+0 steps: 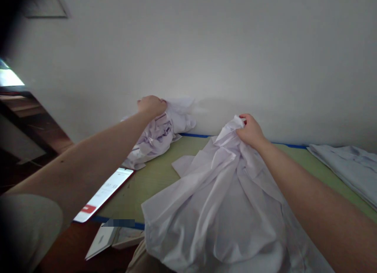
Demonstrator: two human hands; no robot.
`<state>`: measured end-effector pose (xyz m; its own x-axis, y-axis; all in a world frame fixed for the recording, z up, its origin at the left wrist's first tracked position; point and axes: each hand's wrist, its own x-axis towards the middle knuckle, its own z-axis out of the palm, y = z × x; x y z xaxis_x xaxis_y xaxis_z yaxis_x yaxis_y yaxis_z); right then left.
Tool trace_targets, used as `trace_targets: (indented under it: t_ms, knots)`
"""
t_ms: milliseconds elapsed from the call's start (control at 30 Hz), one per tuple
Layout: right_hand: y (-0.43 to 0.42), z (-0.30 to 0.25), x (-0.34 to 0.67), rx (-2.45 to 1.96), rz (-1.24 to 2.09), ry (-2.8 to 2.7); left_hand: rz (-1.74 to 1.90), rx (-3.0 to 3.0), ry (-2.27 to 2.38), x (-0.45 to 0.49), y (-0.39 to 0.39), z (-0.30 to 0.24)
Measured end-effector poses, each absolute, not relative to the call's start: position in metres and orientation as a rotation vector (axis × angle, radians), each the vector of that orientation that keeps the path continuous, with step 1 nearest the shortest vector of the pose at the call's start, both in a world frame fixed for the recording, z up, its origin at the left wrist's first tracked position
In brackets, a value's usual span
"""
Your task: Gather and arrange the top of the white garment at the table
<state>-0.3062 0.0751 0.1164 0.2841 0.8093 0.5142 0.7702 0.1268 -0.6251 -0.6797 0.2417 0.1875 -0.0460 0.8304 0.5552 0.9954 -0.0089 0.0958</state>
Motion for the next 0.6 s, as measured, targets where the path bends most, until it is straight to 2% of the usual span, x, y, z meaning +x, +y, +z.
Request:
trace_targets:
  t_ms: [133, 300, 367, 500, 600]
  knots:
    - [0.076, 0.115, -0.306, -1.632, 0.055, -1.487, -0.618, -1.773, -2.052, -0.732, 0.241, 0.161]
    - [0.079, 0.119, -0.309, -1.66, 0.005, -1.512, -0.183, -2.039, -2.212, -0.751, 0.236, 0.126]
    - [0.08, 0.12, -0.309, -1.691, -0.01, -1.531, -0.125, -2.009, -2.146, -0.745, 0.234, 0.132]
    - [0.082, 0.117, -0.306, -1.794, -0.021, -1.598, -0.176, -1.994, -1.725, -0.703, 0.215, 0.17]
    - [0.083, 0.107, -0.303, -1.82, 0.212, -1.519, -0.32, -2.264, -1.476, -0.641, 0.18, 0.188]
